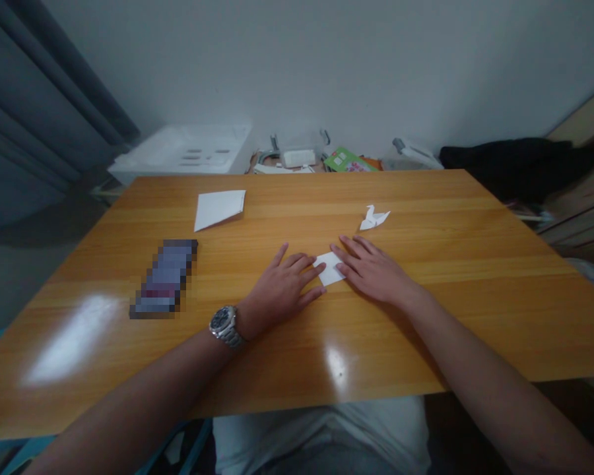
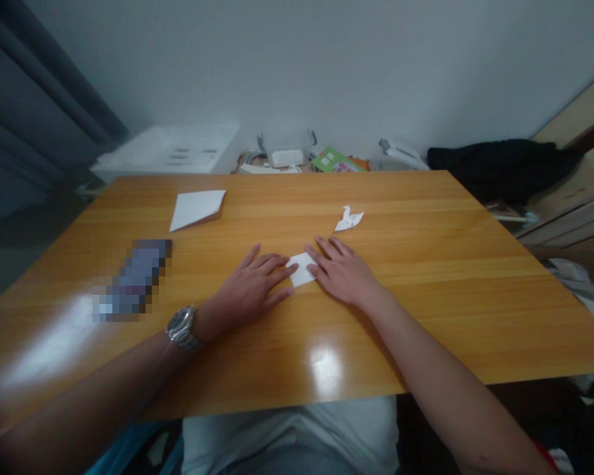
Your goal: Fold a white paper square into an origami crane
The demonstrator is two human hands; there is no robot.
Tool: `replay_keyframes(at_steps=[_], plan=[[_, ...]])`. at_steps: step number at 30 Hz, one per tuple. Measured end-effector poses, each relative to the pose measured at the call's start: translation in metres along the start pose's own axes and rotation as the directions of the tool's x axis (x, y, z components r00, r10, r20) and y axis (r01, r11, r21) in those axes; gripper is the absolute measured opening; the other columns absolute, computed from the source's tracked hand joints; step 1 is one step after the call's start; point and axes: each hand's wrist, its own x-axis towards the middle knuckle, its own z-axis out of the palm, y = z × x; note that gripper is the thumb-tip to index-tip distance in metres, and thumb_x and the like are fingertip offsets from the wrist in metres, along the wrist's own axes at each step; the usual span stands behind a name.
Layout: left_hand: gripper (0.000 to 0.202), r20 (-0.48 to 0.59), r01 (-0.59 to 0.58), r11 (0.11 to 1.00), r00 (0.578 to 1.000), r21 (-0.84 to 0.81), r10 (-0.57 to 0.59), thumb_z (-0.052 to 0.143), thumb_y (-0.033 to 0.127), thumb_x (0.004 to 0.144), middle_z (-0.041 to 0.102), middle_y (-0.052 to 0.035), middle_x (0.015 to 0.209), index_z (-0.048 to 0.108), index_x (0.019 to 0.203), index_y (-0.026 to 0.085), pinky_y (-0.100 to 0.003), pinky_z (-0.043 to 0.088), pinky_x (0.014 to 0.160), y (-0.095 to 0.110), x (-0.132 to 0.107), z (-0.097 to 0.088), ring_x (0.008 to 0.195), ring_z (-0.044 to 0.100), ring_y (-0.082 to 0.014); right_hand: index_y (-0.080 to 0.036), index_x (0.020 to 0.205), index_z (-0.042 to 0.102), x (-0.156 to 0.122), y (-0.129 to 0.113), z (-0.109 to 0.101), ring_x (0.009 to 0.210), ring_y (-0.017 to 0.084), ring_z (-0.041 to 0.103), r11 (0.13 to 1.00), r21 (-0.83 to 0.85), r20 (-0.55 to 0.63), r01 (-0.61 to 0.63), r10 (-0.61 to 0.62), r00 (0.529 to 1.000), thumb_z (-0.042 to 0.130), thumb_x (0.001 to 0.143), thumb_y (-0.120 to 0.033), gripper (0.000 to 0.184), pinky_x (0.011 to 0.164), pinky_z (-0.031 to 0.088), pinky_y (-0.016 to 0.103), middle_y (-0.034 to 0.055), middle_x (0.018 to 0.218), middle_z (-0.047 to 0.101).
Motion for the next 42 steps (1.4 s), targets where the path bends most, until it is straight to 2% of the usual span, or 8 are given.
replay_keyframes(at_steps=[7,12,16,20,24,28,37,42], plan=[[0.053,-0.009,-0.007,1.0,1.0,0.015,0.007,0.037,0.053,0.106,0.06,-0.0085,0.139,0.052,0.147,0.024,-0.057,0.011,0.127,0.0,0.0,0.001,0.133,0.05,-0.0259,-0.024,0.158,0.039,0.001,0.009,0.002,0.153,0.032,0.031,1.0,0.006,0.03,-0.02,0.02,0.999,0.027,0.106,-0.052,0.06,0.12,0.032,0.056,0.0088,0.166,0.032],[0.056,-0.014,0.039,0.996,0.999,0.077,-0.038,0.04,0.055,0.104,0.062,-0.0118,0.126,0.053,0.146,0.02,-0.061,0.014,0.125,0.002,0.001,-0.001,0.122,0.055,-0.0281,-0.024,0.159,0.036,0.006,0.012,-0.006,0.151,0.029,0.035,0.998,0.055,-0.008,0.016,-0.016,1.0,0.025,0.107,-0.051,0.059,0.119,0.035,0.054,0.0087,0.165,0.035],[0.058,-0.005,0.047,0.994,0.999,0.1,-0.047,0.039,0.055,0.104,0.061,-0.0134,0.122,0.054,0.146,0.018,-0.06,0.02,0.123,0.004,0.002,-0.003,0.117,0.056,-0.0288,-0.019,0.155,0.044,0.009,0.003,-0.009,0.149,0.027,0.038,0.987,0.095,-0.035,0.13,-0.127,0.991,0.03,0.107,-0.047,0.057,0.122,0.033,0.05,0.0113,0.162,0.04],[0.059,-0.006,0.043,0.995,0.999,0.088,-0.043,0.039,0.055,0.104,0.061,-0.0139,0.12,0.053,0.146,0.017,-0.059,0.023,0.122,0.004,0.002,-0.002,0.117,0.056,-0.0293,-0.016,0.155,0.043,0.014,-0.008,-0.002,0.147,0.028,0.041,0.982,0.141,-0.059,0.125,-0.117,0.991,0.033,0.106,-0.046,0.059,0.122,0.034,0.05,0.0136,0.16,0.043],[0.058,-0.018,0.026,0.998,1.0,0.05,-0.025,0.04,0.054,0.104,0.059,-0.0159,0.134,0.053,0.145,0.015,-0.054,0.023,0.123,0.003,0.002,0.001,0.13,0.051,-0.03,-0.014,0.155,0.044,0.02,-0.013,0.008,0.148,0.029,0.04,0.985,0.157,-0.096,0.075,-0.06,0.994,0.037,0.105,-0.049,0.061,0.122,0.034,0.051,0.0153,0.16,0.044],[0.059,0.002,-0.009,1.0,1.0,0.001,0.009,0.038,0.052,0.106,0.051,-0.0154,0.151,0.048,0.149,0.011,-0.046,0.023,0.126,0.0,-0.001,0.006,0.143,0.043,-0.0272,-0.011,0.155,0.042,0.021,-0.013,0.013,0.15,0.03,0.038,0.988,0.14,-0.07,0.058,-0.048,0.996,0.039,0.103,-0.052,0.066,0.123,0.031,0.051,0.0174,0.161,0.04],[0.061,0.031,-0.029,0.998,0.999,-0.048,0.03,0.035,0.053,0.106,0.043,-0.0135,0.159,0.043,0.153,0.014,-0.042,0.026,0.126,-0.004,-0.004,0.009,0.149,0.039,-0.0249,-0.013,0.161,0.03,0.019,-0.007,0.018,0.156,0.03,0.023,0.992,0.122,-0.021,0.012,-0.009,1.0,0.036,0.104,-0.055,0.07,0.126,0.024,0.052,0.0168,0.166,0.031],[0.061,0.049,-0.038,0.996,0.998,-0.081,0.042,0.036,0.052,0.106,0.041,-0.0127,0.161,0.039,0.155,0.014,-0.039,0.027,0.126,-0.006,-0.004,0.009,0.149,0.038,-0.0228,-0.022,0.163,0.024,0.012,-0.007,0.011,0.157,0.028,0.018,0.994,0.076,-0.009,0.077,-0.076,0.997,0.033,0.106,-0.049,0.063,0.126,0.023,0.054,0.0099,0.169,0.026]])
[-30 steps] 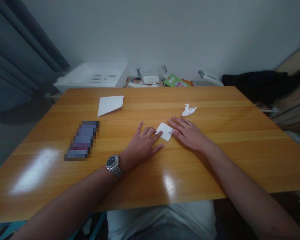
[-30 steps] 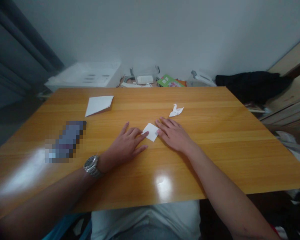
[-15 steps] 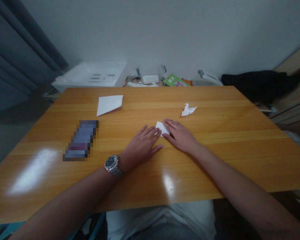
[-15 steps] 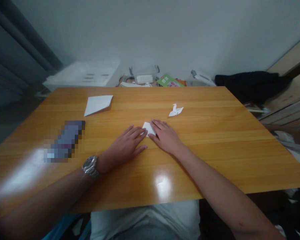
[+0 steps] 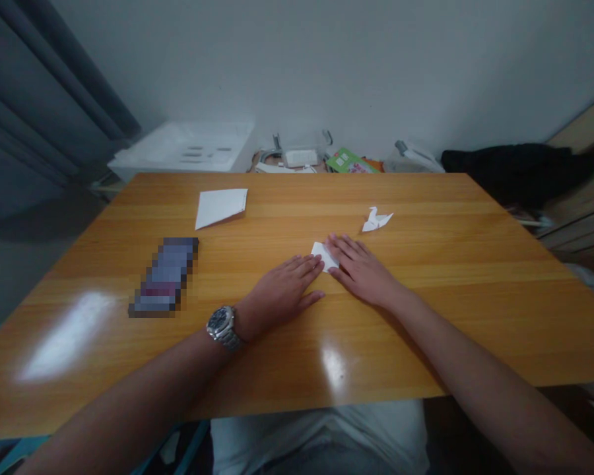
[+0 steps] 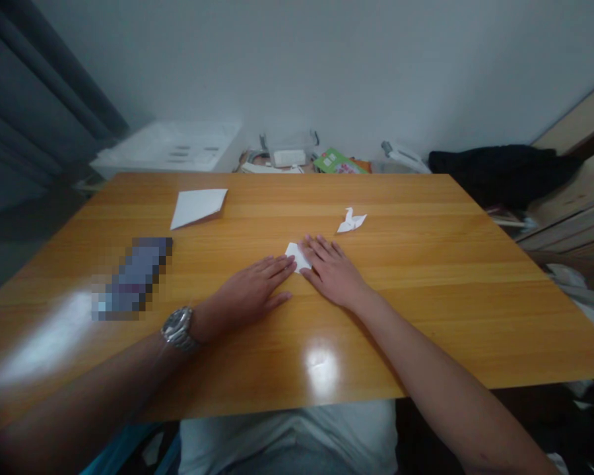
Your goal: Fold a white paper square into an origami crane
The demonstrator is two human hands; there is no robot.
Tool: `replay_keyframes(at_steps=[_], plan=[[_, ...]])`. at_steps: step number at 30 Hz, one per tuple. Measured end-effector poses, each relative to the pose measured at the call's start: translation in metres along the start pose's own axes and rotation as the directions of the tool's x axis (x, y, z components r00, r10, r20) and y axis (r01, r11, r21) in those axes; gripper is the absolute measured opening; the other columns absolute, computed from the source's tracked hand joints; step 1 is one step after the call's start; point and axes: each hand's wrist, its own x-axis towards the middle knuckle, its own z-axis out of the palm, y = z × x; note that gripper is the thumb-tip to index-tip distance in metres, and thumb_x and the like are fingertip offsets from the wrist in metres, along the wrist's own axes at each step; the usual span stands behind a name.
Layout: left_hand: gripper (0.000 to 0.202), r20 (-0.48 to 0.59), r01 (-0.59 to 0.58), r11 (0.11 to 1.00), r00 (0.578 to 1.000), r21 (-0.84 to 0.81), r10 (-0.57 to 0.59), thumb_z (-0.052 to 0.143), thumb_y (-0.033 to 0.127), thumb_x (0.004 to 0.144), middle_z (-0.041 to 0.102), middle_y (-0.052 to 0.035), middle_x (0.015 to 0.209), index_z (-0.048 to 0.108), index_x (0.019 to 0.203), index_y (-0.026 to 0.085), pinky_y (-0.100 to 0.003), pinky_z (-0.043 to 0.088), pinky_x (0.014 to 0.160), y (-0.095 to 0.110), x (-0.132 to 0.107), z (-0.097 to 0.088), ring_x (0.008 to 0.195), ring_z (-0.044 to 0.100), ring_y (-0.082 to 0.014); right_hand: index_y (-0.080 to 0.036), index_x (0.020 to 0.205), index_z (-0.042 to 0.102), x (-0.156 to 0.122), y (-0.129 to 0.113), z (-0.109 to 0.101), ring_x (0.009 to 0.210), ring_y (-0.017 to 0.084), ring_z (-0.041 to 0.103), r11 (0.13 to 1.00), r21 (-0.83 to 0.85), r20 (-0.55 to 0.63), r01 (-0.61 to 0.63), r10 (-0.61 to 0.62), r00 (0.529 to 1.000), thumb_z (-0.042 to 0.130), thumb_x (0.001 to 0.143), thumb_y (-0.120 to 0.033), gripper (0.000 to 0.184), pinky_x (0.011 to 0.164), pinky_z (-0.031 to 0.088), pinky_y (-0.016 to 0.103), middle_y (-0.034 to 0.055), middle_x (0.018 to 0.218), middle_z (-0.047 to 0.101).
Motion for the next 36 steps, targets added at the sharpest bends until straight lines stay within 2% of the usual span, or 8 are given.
replay_keyframes(at_steps=[3,6,12,17,21,24,30,36], plan=[[0.061,0.012,-0.011,1.0,1.0,0.001,0.011,0.036,0.052,0.106,0.041,-0.0134,0.161,0.04,0.155,0.015,-0.041,0.028,0.125,-0.001,0.0,0.0,0.149,0.038,-0.0239,-0.025,0.162,0.028,-0.005,-0.005,-0.005,0.157,0.028,0.018,0.998,-0.028,0.028,0.055,-0.054,0.998,0.031,0.107,-0.049,0.06,0.126,0.019,0.056,0.006,0.169,0.025],[0.056,0.022,-0.029,1.0,0.999,-0.001,0.029,0.037,0.052,0.106,0.038,-0.0129,0.162,0.045,0.152,0.021,-0.044,0.03,0.124,0.0,-0.001,-0.002,0.15,0.037,-0.0253,-0.026,0.162,0.026,-0.008,-0.009,-0.006,0.156,0.028,0.021,0.998,-0.007,0.062,0.054,-0.054,0.997,0.028,0.107,-0.052,0.062,0.126,0.02,0.055,0.0054,0.168,0.029],[0.052,0.036,-0.016,1.0,0.999,-0.015,0.016,0.036,0.051,0.107,0.04,-0.0116,0.161,0.05,0.148,0.023,-0.044,0.029,0.125,0.002,-0.001,-0.007,0.149,0.038,-0.0251,-0.03,0.163,0.023,-0.01,-0.01,-0.008,0.156,0.028,0.023,1.0,0.0,0.085,-0.011,0.011,0.996,0.025,0.106,-0.056,0.063,0.125,0.02,0.058,0.0035,0.167,0.03],[0.053,0.012,-0.016,1.0,1.0,-0.025,0.017,0.035,0.051,0.107,0.04,-0.0105,0.161,0.046,0.152,0.025,-0.043,0.029,0.125,0.002,0.0,-0.007,0.149,0.038,-0.0246,-0.028,0.164,0.021,-0.012,-0.002,-0.014,0.156,0.029,0.021,0.992,-0.047,0.118,-0.115,0.12,0.986,0.022,0.106,-0.056,0.064,0.126,0.019,0.059,0.0017,0.168,0.025],[0.059,-0.013,0.0,1.0,1.0,-0.022,0.0,0.035,0.053,0.107,0.044,-0.0126,0.158,0.04,0.155,0.02,-0.044,0.03,0.124,0.002,0.002,-0.001,0.146,0.042,-0.025,-0.027,0.164,0.019,-0.012,0.001,-0.016,0.156,0.029,0.02,0.989,-0.063,0.146,-0.135,0.143,0.979,0.022,0.106,-0.056,0.065,0.126,0.019,0.059,0.0014,0.169,0.021],[0.059,-0.024,0.0,1.0,1.0,0.001,0.0,0.035,0.053,0.107,0.047,-0.0134,0.156,0.042,0.154,0.019,-0.044,0.03,0.124,0.002,0.003,0.001,0.144,0.044,-0.026,-0.028,0.164,0.018,-0.012,0.001,-0.016,0.156,0.029,0.021,0.99,-0.064,0.139,-0.124,0.131,0.982,0.022,0.106,-0.055,0.065,0.126,0.019,0.058,0.0014,0.169,0.021],[0.058,-0.021,-0.041,0.999,0.999,0.029,0.041,0.034,0.051,0.107,0.041,-0.0106,0.161,0.04,0.156,0.02,-0.043,0.027,0.125,0.0,0.001,0.0,0.147,0.041,-0.0255,-0.029,0.164,0.017,-0.012,0.002,-0.014,0.156,0.029,0.02,0.991,-0.057,0.131,-0.121,0.128,0.983,0.022,0.106,-0.054,0.064,0.126,0.019,0.058,0.0009,0.169,0.021],[0.058,-0.009,-0.034,0.998,0.999,0.049,0.034,0.035,0.054,0.106,0.039,-0.0098,0.162,0.04,0.156,0.024,-0.044,0.027,0.125,0.003,0.001,-0.002,0.148,0.039,-0.0256,-0.031,0.164,0.02,-0.012,0.002,-0.013,0.156,0.03,0.023,0.992,-0.042,0.103,-0.119,0.122,0.987,0.024,0.106,-0.053,0.062,0.125,0.019,0.059,0.0013,0.168,0.025]])
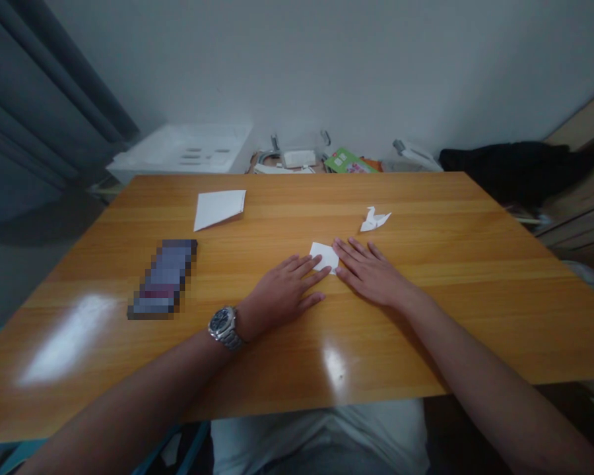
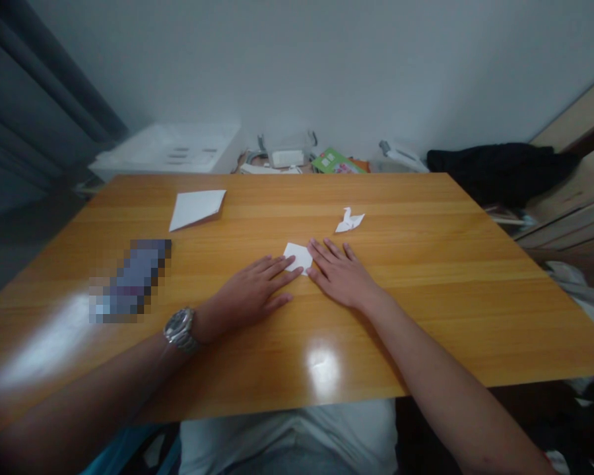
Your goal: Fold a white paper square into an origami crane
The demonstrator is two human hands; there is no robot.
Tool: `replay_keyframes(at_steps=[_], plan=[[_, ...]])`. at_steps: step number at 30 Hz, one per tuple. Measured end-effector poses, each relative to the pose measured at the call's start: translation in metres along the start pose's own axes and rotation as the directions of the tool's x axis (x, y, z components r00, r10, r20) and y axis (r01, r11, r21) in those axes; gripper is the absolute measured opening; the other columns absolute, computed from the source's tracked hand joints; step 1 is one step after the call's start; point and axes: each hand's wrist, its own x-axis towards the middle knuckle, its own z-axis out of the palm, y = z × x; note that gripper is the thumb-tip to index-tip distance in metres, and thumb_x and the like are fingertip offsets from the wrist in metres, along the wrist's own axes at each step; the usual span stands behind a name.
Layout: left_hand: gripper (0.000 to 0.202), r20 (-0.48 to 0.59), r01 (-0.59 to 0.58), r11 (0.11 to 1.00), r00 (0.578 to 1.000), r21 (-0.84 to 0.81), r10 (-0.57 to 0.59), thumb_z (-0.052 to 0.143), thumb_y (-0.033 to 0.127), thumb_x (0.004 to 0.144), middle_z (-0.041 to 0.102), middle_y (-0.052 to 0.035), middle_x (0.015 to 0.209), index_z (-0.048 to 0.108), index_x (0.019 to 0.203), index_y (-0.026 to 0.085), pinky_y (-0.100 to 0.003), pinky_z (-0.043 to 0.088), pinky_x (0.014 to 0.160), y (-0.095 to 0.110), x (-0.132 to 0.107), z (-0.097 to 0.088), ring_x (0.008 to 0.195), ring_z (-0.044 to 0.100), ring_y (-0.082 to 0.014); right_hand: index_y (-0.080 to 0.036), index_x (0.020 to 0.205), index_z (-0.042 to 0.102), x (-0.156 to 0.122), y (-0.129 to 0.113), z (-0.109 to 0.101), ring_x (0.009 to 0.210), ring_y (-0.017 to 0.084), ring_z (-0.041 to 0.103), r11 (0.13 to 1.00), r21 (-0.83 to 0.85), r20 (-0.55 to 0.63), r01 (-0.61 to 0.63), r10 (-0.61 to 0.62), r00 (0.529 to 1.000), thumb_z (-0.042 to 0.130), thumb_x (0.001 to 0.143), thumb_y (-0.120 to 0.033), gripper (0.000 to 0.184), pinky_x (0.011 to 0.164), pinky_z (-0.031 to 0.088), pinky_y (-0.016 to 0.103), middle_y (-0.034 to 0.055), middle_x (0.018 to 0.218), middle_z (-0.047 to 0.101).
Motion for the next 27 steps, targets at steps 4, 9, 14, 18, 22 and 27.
replay_keyframes(at_steps=[4,9,14,18,22,27], plan=[[0.058,0.013,0.007,1.0,1.0,0.009,-0.007,0.035,0.054,0.106,0.038,-0.0112,0.163,0.04,0.156,0.025,-0.045,0.027,0.124,0.002,0.0,-0.002,0.148,0.039,-0.0267,-0.029,0.163,0.024,0.001,-0.001,-0.001,0.155,0.031,0.026,1.0,0.009,-0.019,0.007,-0.007,1.0,0.024,0.106,-0.054,0.062,0.124,0.022,0.061,0.0027,0.167,0.028],[0.055,0.005,0.019,1.0,1.0,0.015,-0.019,0.036,0.053,0.106,0.04,-0.0122,0.161,0.042,0.155,0.028,-0.048,0.028,0.123,0.006,0.002,-0.002,0.147,0.04,-0.0285,-0.024,0.164,0.023,0.004,-0.001,-0.002,0.155,0.03,0.026,0.997,0.028,-0.051,0.078,-0.076,0.996,0.026,0.107,-0.053,0.064,0.124,0.023,0.059,0.0066,0.168,0.026],[0.052,-0.031,0.039,0.999,0.999,0.017,-0.039,0.039,0.055,0.104,0.045,-0.0137,0.156,0.054,0.145,0.027,-0.05,0.034,0.119,0.012,0.004,-0.003,0.14,0.047,-0.0306,-0.019,0.164,0.021,0.006,0.0,-0.001,0.156,0.026,0.024,0.983,0.065,-0.034,0.17,-0.168,0.985,0.024,0.107,-0.052,0.065,0.126,0.023,0.052,0.009,0.168,0.025],[0.051,-0.035,0.047,0.999,0.998,0.013,-0.047,0.039,0.056,0.104,0.047,-0.0143,0.154,0.056,0.143,0.027,-0.051,0.031,0.12,0.013,0.005,-0.002,0.141,0.045,-0.0308,-0.019,0.164,0.021,0.008,0.0,0.001,0.156,0.023,0.023,0.972,0.085,-0.03,0.22,-0.218,0.975,0.023,0.108,-0.051,0.064,0.127,0.023,0.049,0.0092,0.168,0.024],[0.052,-0.036,0.067,0.997,0.997,0.026,-0.066,0.037,0.057,0.104,0.049,-0.0157,0.152,0.058,0.14,0.026,-0.053,0.03,0.12,0.015,0.007,-0.001,0.14,0.046,-0.0312,-0.019,0.163,0.023,0.01,0.0,0.002,0.156,0.023,0.023,0.97,0.1,-0.023,0.221,-0.22,0.975,0.022,0.108,-0.051,0.064,0.127,0.022,0.049,0.0083,0.168,0.025],[0.051,-0.026,0.088,0.996,0.996,0.028,-0.087,0.035,0.056,0.105,0.049,-0.0154,0.152,0.058,0.141,0.027,-0.055,0.029,0.12,0.018,0.008,-0.002,0.141,0.045,-0.0311,-0.02,0.162,0.028,0.011,0.001,0.002,0.155,0.023,0.025,0.968,0.128,-0.005,0.215,-0.216,0.976,0.022,0.108,-0.052,0.063,0.127,0.022,0.05,0.0077,0.167,0.027]])
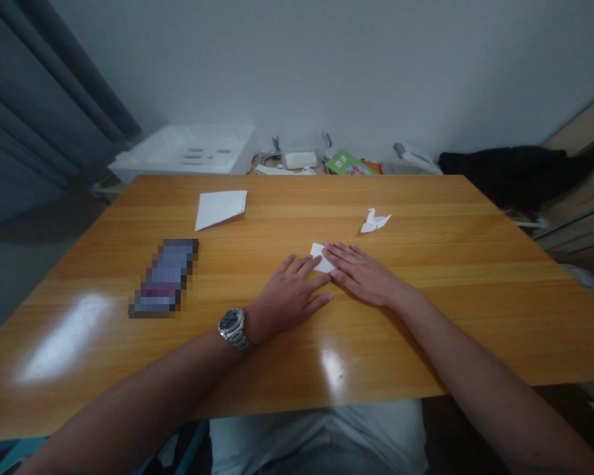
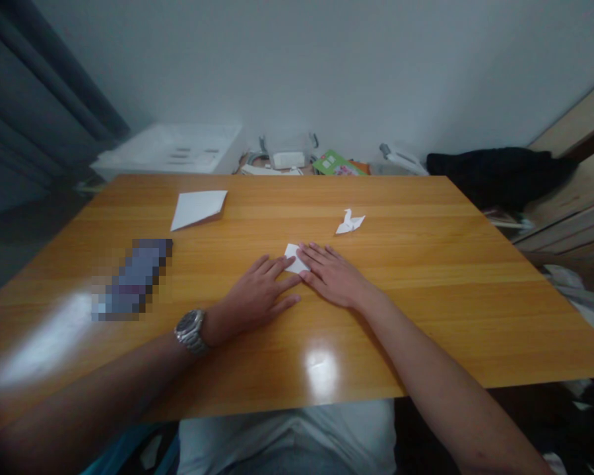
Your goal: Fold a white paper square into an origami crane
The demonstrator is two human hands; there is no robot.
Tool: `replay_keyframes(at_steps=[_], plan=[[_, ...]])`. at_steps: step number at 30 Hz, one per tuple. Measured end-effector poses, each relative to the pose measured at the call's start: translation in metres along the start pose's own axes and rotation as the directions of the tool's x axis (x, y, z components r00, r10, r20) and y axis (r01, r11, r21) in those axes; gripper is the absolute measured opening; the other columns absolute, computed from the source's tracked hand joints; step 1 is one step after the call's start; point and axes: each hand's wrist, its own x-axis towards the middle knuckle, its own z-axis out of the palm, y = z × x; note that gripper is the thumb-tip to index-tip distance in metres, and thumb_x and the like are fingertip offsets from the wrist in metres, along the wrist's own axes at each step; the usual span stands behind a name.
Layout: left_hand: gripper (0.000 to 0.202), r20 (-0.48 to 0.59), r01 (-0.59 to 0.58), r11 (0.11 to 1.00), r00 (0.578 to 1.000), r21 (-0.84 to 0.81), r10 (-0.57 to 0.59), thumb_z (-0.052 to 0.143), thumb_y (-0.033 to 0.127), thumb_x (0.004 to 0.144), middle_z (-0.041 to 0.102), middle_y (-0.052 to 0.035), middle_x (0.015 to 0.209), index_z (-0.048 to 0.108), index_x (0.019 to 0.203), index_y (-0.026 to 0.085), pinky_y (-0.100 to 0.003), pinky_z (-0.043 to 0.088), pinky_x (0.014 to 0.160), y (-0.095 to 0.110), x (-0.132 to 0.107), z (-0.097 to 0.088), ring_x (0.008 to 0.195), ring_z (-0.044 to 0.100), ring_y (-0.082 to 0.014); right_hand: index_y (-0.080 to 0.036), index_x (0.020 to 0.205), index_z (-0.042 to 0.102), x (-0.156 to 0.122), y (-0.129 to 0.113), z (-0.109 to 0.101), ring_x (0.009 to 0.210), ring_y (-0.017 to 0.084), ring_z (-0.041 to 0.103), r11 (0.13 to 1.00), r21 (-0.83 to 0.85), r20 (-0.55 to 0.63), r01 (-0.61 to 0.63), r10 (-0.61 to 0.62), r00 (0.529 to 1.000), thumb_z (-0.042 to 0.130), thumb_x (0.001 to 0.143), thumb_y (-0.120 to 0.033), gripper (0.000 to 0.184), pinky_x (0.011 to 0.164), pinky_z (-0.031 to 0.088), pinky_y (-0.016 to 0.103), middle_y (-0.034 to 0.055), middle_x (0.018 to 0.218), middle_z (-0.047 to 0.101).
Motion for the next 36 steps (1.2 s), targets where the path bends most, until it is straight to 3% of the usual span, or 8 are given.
replay_keyframes(at_steps=[5,9,14,20,25,30,36], plan=[[0.051,0.034,-0.061,0.998,0.998,-0.028,0.062,0.035,0.053,0.106,0.042,-0.0145,0.159,0.049,0.148,0.029,-0.058,0.023,0.122,-0.01,-0.004,-0.002,0.148,0.038,-0.0307,-0.022,0.16,0.032,-0.001,-0.001,-0.005,0.155,0.024,0.025,1.0,0.002,0.002,-0.019,0.019,1.0,0.022,0.108,-0.051,0.061,0.127,0.022,0.051,0.0068,0.167,0.029],[0.051,0.061,-0.152,0.986,0.986,-0.072,0.157,0.037,0.053,0.106,0.039,-0.0113,0.161,0.048,0.15,0.03,-0.052,0.026,0.123,-0.017,-0.006,-0.003,0.151,0.034,-0.0283,-0.026,0.161,0.032,-0.001,0.0,-0.005,0.156,0.024,0.024,1.0,-0.019,-0.015,-0.003,0.003,1.0,0.024,0.108,-0.049,0.057,0.126,0.023,0.053,0.0061,0.168,0.028],[0.052,0.052,-0.168,0.979,0.983,-0.117,0.175,0.04,0.052,0.105,0.043,-0.0129,0.159,0.05,0.149,0.026,-0.048,0.033,0.121,-0.018,-0.007,-0.003,0.149,0.038,-0.0286,-0.03,0.159,0.036,0.003,0.001,0.0,0.157,0.025,0.021,0.998,-0.048,-0.042,-0.034,0.032,0.999,0.023,0.109,-0.049,0.055,0.126,0.022,0.053,0.0046,0.169,0.025],[0.049,0.054,-0.196,0.967,0.977,-0.16,0.207,0.044,0.052,0.104,0.037,-0.0104,0.163,0.054,0.145,0.027,-0.048,0.031,0.123,-0.019,-0.007,-0.007,0.15,0.037,-0.0286,-0.028,0.158,0.039,0.004,0.003,0.002,0.157,0.025,0.019,0.995,-0.038,-0.046,-0.094,0.092,0.995,0.019,0.108,-0.054,0.06,0.128,0.021,0.049,0.0049,0.169,0.025],[0.05,0.076,-0.198,0.967,0.974,-0.161,0.213,0.043,0.053,0.104,0.04,-0.0108,0.161,0.055,0.144,0.025,-0.048,0.027,0.125,-0.02,-0.006,-0.008,0.15,0.036,-0.0288,-0.027,0.159,0.036,0.004,0.008,0.002,0.157,0.025,0.02,0.986,-0.05,-0.076,-0.161,0.157,0.985,0.019,0.107,-0.054,0.061,0.128,0.022,0.049,0.0053,0.168,0.026],[0.053,0.08,-0.199,0.969,0.974,-0.147,0.212,0.042,0.055,0.104,0.04,-0.0108,0.161,0.053,0.145,0.024,-0.049,0.026,0.125,-0.019,-0.008,-0.006,0.152,0.032,-0.0292,-0.029,0.159,0.037,0.003,0.011,0.003,0.156,0.025,0.023,0.986,-0.062,-0.091,-0.157,0.151,0.984,0.021,0.108,-0.053,0.058,0.127,0.024,0.05,0.0036,0.168,0.027],[0.052,0.073,-0.182,0.972,0.978,-0.149,0.195,0.043,0.056,0.103,0.042,-0.0103,0.16,0.053,0.145,0.026,-0.047,0.032,0.121,-0.019,-0.009,-0.005,0.147,0.041,-0.0282,-0.028,0.159,0.037,0.003,0.015,0.006,0.156,0.027,0.023,0.987,-0.106,-0.099,-0.117,0.107,0.989,0.027,0.108,-0.048,0.056,0.126,0.025,0.053,0.0049,0.169,0.026]])
